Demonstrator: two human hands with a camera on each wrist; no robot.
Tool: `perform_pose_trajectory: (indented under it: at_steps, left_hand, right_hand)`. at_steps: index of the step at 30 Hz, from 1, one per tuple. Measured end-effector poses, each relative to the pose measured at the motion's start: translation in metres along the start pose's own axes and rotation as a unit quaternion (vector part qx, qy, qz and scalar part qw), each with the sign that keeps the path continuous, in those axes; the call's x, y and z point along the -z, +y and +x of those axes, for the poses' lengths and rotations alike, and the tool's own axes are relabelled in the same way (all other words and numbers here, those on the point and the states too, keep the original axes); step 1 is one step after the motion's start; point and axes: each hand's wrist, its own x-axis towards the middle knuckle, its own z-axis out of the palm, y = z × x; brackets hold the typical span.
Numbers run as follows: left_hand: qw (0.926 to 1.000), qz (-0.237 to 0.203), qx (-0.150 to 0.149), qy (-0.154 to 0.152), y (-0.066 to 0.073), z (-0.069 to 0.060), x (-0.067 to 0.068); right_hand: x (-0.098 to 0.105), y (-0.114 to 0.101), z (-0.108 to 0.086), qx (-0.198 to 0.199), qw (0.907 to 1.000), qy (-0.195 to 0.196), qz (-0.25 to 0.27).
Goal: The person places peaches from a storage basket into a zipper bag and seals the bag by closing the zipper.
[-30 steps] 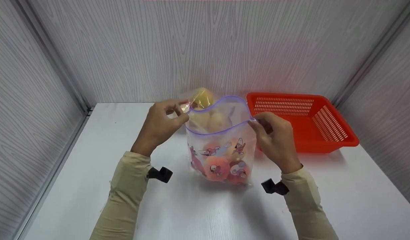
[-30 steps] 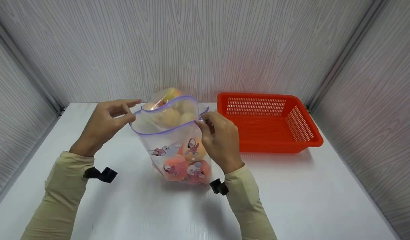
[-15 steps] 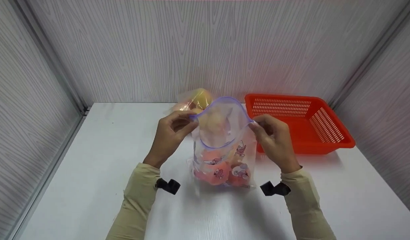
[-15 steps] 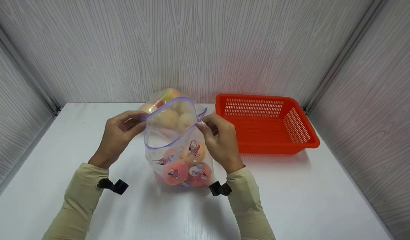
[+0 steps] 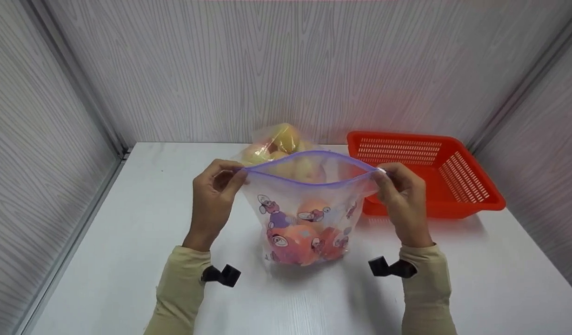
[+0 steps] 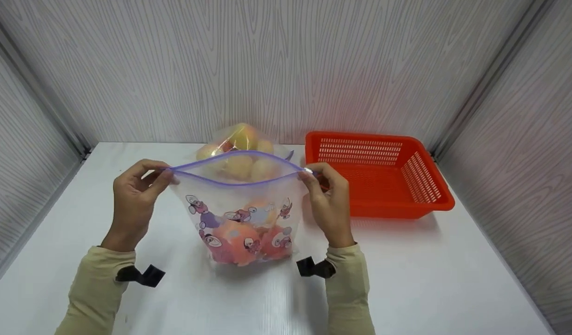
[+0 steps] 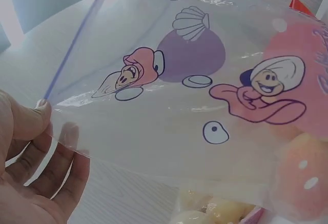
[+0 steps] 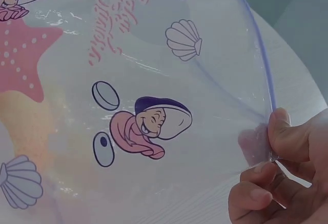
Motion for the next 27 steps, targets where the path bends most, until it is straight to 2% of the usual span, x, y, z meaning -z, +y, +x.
perform_pose_trajectory:
  at_steps: [3,8,12,15,20,23,25,27]
  left_hand:
    - [0.9996,0.026,-0.006,-0.001,0.002,-0.003,0.006]
    - [0.9958,0.089,-0.021,0.003,0.006,-0.008,0.014]
    - [0.9924,0.122,-0.013,0.009,0.006,-0.01,0.019]
    - [0.9905,0.138,-0.006,0.003,0.01,-0.009,0.02]
    - [0.9848,0.171,-0.011,-0.028,0.019,-0.007,0.028]
    - [0.9765,0.208,-0.033,-0.046,0.028,-0.007,0.033]
    - [0.9687,0.237,-0.06,-0.042,0.039,-0.006,0.033]
    - [0.9593,0.264,-0.093,-0.035,0.053,-0.006,0.026]
  right_hand:
    - [0.002,0.007,-0.001,-0.001,0.9992,0.018,0.036]
    - [-0.001,0.015,-0.003,0.008,0.997,0.042,0.065]
    - [-0.003,0.018,-0.006,0.012,0.9949,0.054,0.084]
    - [0.003,0.02,-0.005,0.011,0.9932,0.046,0.107]
    - [0.013,0.022,-0.001,-0.001,0.9878,0.004,0.156]
    - [0.015,0.023,0.0,-0.008,0.9848,-0.014,0.173]
    - [0.017,0.024,-0.001,-0.012,0.9831,-0.02,0.182]
    - [0.018,0.025,-0.003,-0.018,0.9815,-0.024,0.189]
